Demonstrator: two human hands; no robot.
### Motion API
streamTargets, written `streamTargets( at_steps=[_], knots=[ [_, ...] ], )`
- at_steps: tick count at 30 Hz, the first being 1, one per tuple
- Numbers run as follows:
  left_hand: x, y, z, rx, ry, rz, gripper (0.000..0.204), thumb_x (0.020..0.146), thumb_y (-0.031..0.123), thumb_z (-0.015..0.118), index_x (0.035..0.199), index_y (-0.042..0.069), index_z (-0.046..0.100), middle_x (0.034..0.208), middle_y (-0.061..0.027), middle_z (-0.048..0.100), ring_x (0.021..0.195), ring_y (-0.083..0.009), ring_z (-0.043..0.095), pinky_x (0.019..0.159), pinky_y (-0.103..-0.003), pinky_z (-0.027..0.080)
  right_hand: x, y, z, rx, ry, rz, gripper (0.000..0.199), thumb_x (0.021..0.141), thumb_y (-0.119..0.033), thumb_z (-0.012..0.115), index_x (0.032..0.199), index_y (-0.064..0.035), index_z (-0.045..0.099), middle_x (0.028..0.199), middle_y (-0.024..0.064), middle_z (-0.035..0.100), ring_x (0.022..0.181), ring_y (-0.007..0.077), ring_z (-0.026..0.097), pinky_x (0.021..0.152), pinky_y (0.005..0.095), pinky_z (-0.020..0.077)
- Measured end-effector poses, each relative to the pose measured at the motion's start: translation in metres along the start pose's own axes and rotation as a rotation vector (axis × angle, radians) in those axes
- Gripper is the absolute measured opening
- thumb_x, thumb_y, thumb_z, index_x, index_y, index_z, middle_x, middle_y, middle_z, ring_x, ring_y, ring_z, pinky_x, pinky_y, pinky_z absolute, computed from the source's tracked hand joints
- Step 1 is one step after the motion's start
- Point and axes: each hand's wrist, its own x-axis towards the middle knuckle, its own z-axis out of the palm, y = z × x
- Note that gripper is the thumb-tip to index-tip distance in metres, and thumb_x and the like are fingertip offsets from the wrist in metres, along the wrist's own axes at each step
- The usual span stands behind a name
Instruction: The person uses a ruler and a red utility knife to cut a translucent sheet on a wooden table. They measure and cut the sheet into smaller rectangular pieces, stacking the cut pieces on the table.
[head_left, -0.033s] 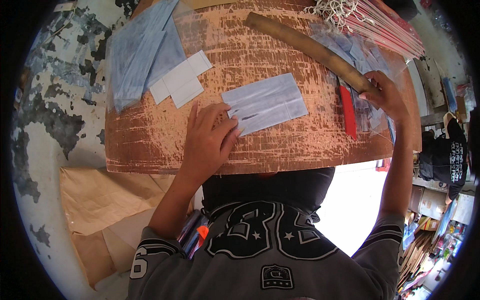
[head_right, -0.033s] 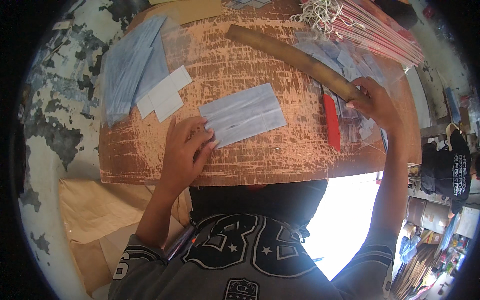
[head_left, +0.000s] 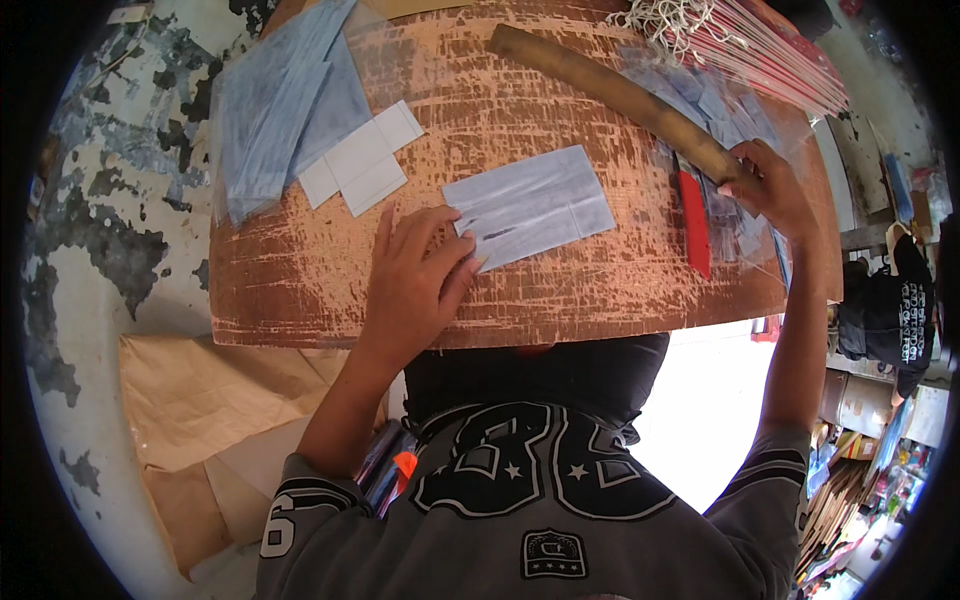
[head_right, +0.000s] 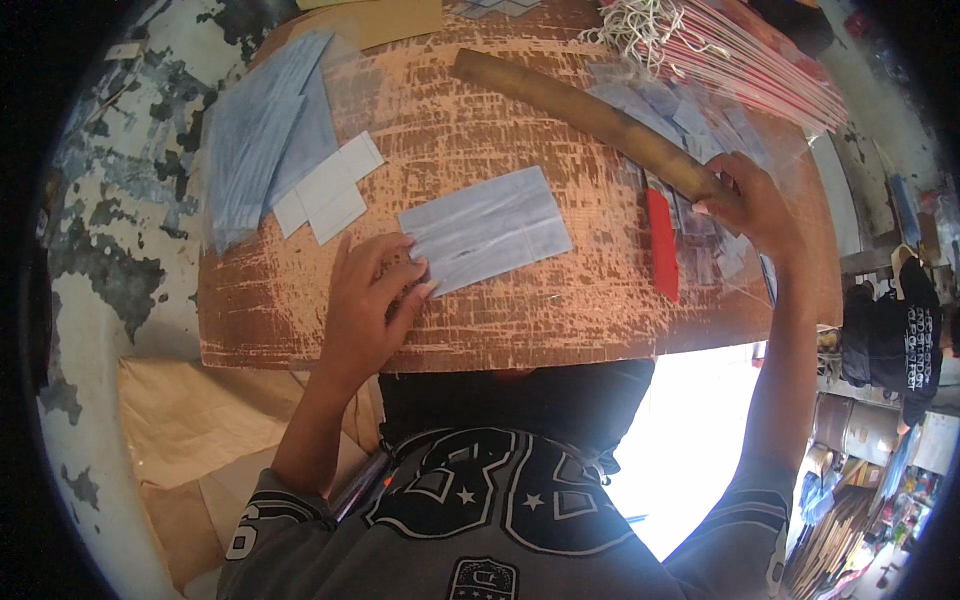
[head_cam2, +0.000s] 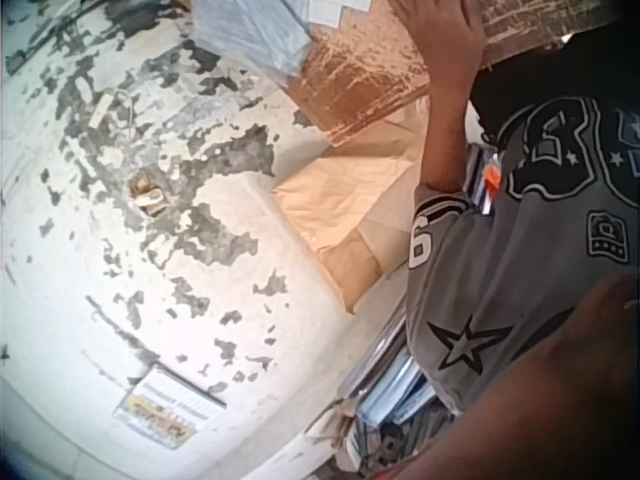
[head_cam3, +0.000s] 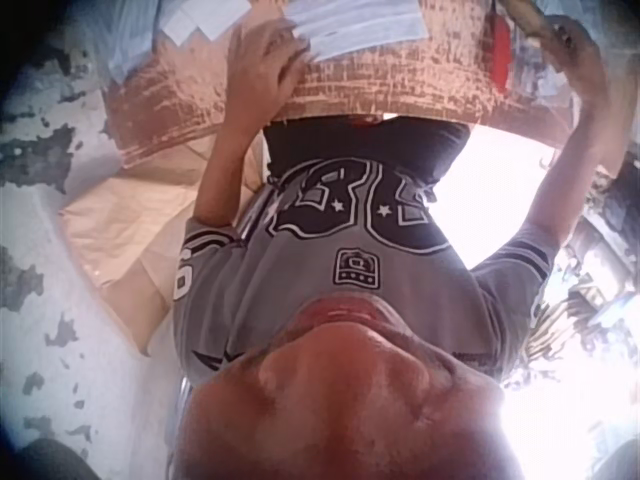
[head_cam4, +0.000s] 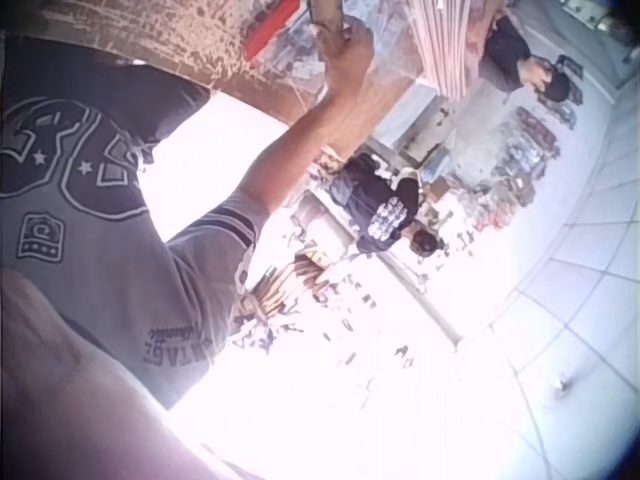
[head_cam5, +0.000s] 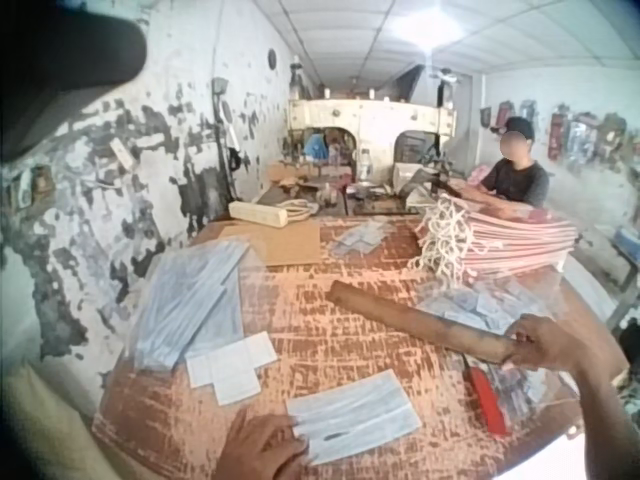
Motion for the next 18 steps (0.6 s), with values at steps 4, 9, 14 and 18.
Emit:
streamTargets(
  at_steps=[4, 9, 14, 18],
  knots=[
    [0.001, 0.0, -0.003, -0.001, -0.021, 0.005, 0.022, 0.099, 0.021, 0.079, 0.115, 0.007, 0.079, 0.139, -0.0128, 0.066, 0.131, -0.0344, 0.065, 0.131, -0.067, 0.026, -0.005, -0.008, -0.014, 0.115, 0.034, 0.047, 0.025, 0.102, -0.022, 0.081, 0.112, -0.0018, 0.07, 0.09, 0.0061, 0.06, 0.082, 0.0166, 0.056, 0.073, 0.0351, 0.0468],
    [0.004, -0.001, -0.008, 0.027, -0.053, 0.026, 0.022, 0.1, 0.022, 0.078, 0.114, 0.005, 0.079, 0.136, -0.0124, 0.066, 0.13, -0.0338, 0.065, 0.131, -0.068, 0.026, -0.026, -0.079, -0.015, 0.133, 0.074, 0.187, 0.032, 0.108, -0.032, 0.075, 0.12, -0.0031, 0.069, 0.078, 0.0067, 0.063, 0.077, 0.0125, 0.056, 0.067, 0.0339, 0.0444],
    [0.016, 0.001, -0.013, 0.009, -0.057, 0.072, 0.019, 0.1, 0.02, 0.077, 0.11, 0.003, 0.079, 0.127, -0.0125, 0.065, 0.124, -0.0355, 0.065, 0.13, -0.068, 0.029, -0.067, -0.145, 0.023, 0.251, 0.016, 0.324, 0.063, 0.098, -0.033, 0.086, 0.15, -0.0089, 0.059, 0.101, 0.0184, 0.076, 0.091, 0.0241, 0.072, 0.077, 0.0395, 0.0545],
    [0.022, 0.001, -0.017, -0.067, -0.107, 0.041, 0.017, 0.1, 0.017, 0.078, 0.104, 0.001, 0.078, 0.121, -0.0128, 0.064, 0.117, -0.0364, 0.064, 0.13, -0.064, 0.03, -0.097, -0.181, 0.079, 0.291, 0.079, 0.171, 0.088, 0.088, -0.023, 0.093, 0.161, -0.0082, 0.046, 0.122, 0.028, 0.075, 0.112, 0.0402, 0.078, 0.096, 0.0475, 0.0598]
  ],
)
